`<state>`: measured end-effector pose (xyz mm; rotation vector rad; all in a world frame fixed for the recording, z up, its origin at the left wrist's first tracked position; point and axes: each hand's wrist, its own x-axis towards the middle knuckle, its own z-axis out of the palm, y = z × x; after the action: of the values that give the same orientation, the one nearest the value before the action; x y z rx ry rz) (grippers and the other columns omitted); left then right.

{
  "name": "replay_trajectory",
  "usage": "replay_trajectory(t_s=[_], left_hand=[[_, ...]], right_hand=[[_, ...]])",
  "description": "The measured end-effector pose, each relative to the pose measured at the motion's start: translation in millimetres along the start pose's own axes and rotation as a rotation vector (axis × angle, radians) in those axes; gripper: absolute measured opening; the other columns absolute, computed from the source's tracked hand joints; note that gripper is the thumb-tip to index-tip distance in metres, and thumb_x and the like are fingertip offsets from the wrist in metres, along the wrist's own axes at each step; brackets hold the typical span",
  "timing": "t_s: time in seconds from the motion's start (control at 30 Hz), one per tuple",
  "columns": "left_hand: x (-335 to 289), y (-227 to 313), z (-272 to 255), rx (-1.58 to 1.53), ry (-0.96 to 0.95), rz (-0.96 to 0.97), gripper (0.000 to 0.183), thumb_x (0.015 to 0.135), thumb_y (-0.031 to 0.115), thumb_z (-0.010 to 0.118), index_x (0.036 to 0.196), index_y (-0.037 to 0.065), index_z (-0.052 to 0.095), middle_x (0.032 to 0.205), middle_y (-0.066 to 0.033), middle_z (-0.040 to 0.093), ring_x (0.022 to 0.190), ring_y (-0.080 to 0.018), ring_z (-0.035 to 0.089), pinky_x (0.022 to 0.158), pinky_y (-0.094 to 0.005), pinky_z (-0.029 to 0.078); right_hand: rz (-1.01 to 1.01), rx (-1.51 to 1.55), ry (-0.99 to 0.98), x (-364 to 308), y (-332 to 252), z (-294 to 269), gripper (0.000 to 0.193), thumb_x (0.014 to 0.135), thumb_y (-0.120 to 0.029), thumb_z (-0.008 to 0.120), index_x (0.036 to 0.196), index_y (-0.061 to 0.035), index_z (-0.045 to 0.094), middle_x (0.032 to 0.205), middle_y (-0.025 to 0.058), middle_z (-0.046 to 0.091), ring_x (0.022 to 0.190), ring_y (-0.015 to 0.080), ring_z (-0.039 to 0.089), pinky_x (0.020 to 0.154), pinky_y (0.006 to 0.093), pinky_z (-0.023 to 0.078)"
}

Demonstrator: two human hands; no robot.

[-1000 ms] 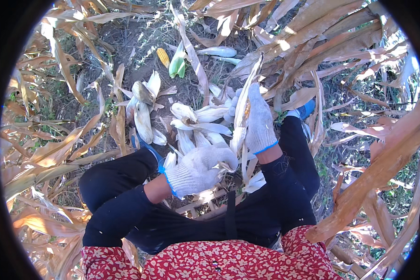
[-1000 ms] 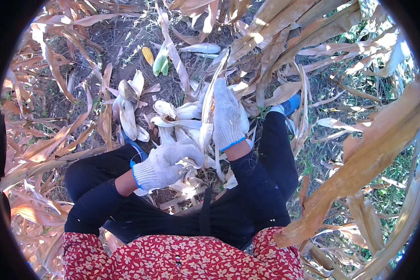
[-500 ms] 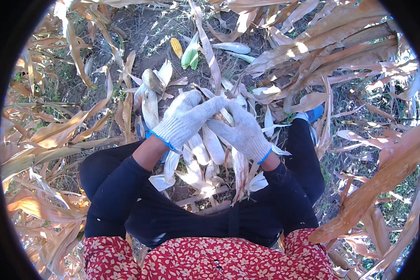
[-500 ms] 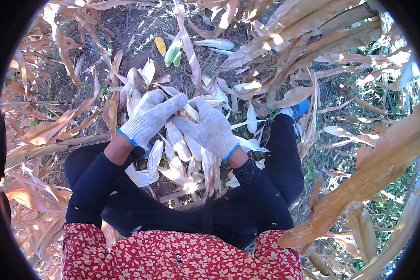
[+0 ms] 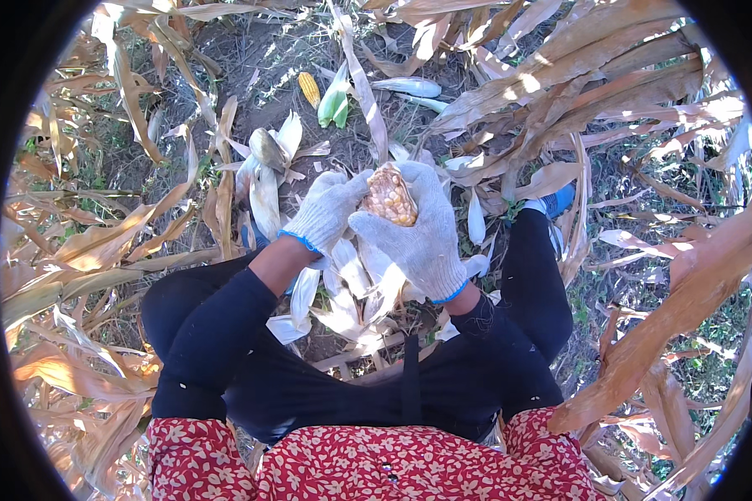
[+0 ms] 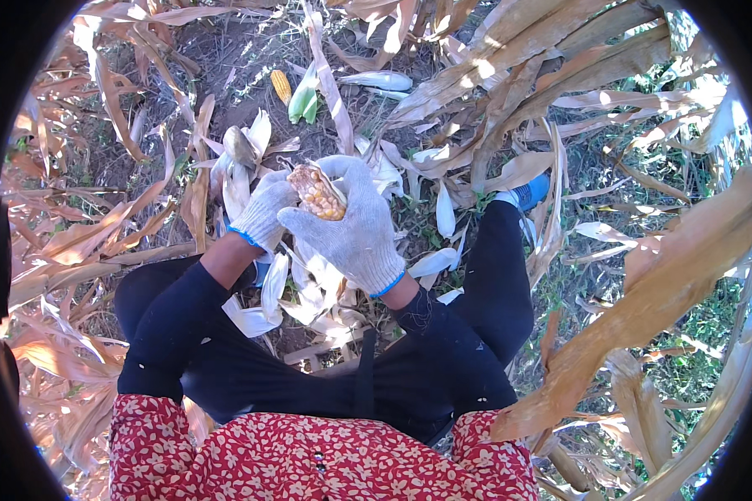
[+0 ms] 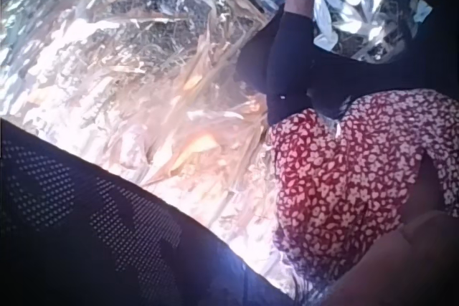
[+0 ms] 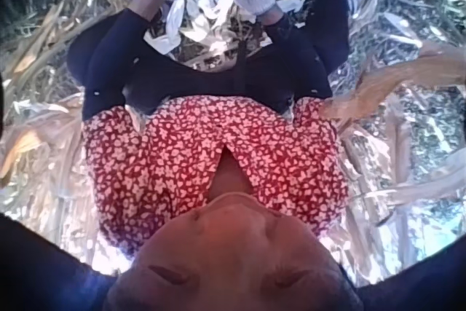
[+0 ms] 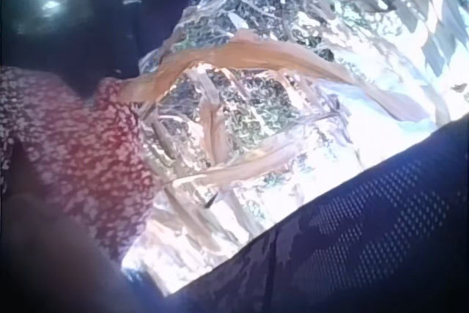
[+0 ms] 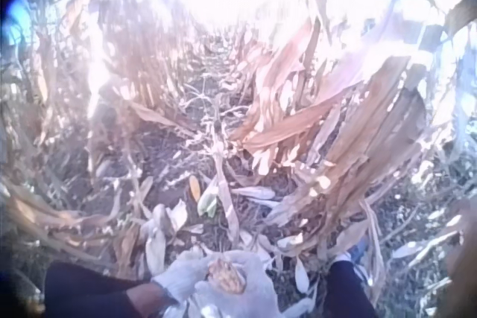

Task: The person sits on the ground in a cornfield and repeatedly shucks corn cobs by hand, peeling back the husks and silk to reveal the kernels. Shucked cobs are placed on the ground nearby.

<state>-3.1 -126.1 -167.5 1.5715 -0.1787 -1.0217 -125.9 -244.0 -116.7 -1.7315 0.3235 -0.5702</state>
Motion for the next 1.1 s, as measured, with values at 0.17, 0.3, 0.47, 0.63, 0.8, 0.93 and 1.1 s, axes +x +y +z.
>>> replay_trajectory(t_s=[0.17,0.3,0.47,0.63,0.8,0.93,1.1], left_hand=[[-18,33,16,-0.08,0.193,0.116,0.038,0.101,0.038,0.06,0.098,0.003,0.073,0.088,-0.0052,0.07,0.075,-0.0111,0.065,0.065,-0.0269,0.053],[-36,65,22,-0.142,-0.03,0.475,0.033,0.106,0.027,0.053,0.116,0.0,0.07,0.112,-0.0094,0.071,0.103,-0.0129,0.066,0.088,-0.0281,0.053],[-55,83,22,-0.186,-0.198,0.305,0.038,0.107,0.033,0.052,0.1,-0.001,0.069,0.09,-0.0077,0.071,0.082,-0.0129,0.067,0.079,-0.0281,0.053],[-76,76,15,0.075,-0.121,0.239,0.039,0.105,0.035,0.056,0.082,0.004,0.062,0.072,-0.001,0.061,0.065,-0.0074,0.055,0.059,-0.025,0.045],[-49,55,16,0.454,0.122,0.424,0.049,0.09,0.042,0.073,0.113,0.001,0.06,0.096,-0.007,0.067,0.083,-0.0182,0.065,0.075,-0.0286,0.051],[-33,43,19,0.801,-0.004,0.278,0.074,0.076,0.05,0.08,0.127,0.001,0.059,0.105,-0.0163,0.071,0.098,-0.0322,0.07,0.089,-0.0395,0.054],[-55,45,37,0.933,-0.223,-0.055,0.041,0.086,0.04,0.066,0.113,0.01,0.069,0.094,-0.0157,0.073,0.087,-0.036,0.072,0.081,-0.0421,0.056]], right_hand=[[0.167,0.068,0.014,13,11,-22,0.035,0.088,-0.019,0.078,0.114,-0.0023,0.062,0.1,0.0074,0.065,0.088,0.012,0.064,0.077,0.0289,0.053],[0.319,0.467,0.086,18,10,-27,0.027,0.099,-0.013,0.063,0.122,-0.0003,0.058,0.108,0.0062,0.064,0.094,0.0108,0.062,0.083,0.029,0.052],[0.437,0.738,0.164,24,11,-28,0.025,0.105,-0.02,0.053,0.118,-0.0002,0.057,0.106,0.0078,0.063,0.096,0.0141,0.064,0.087,0.0308,0.054],[0.512,0.919,0.225,31,21,-43,0.024,0.105,-0.019,0.053,0.116,0.0015,0.056,0.107,0.0103,0.063,0.096,0.0166,0.065,0.087,0.031,0.056],[0.347,0.624,0.129,24,12,-24,0.03,0.106,-0.019,0.051,0.129,-0.0008,0.049,0.111,0.013,0.063,0.104,0.0206,0.064,0.091,0.0356,0.056],[0.18,0.42,0.105,10,-1,-6,0.025,0.103,-0.01,0.052,0.124,0.0023,0.051,0.11,0.0117,0.065,0.097,0.0162,0.066,0.087,0.0307,0.056],[0.316,0.605,0.187,-3,-9,-8,0.024,0.105,-0.014,0.05,0.124,0.0015,0.051,0.099,0.0102,0.065,0.083,0.0151,0.067,0.072,0.0284,0.057]])
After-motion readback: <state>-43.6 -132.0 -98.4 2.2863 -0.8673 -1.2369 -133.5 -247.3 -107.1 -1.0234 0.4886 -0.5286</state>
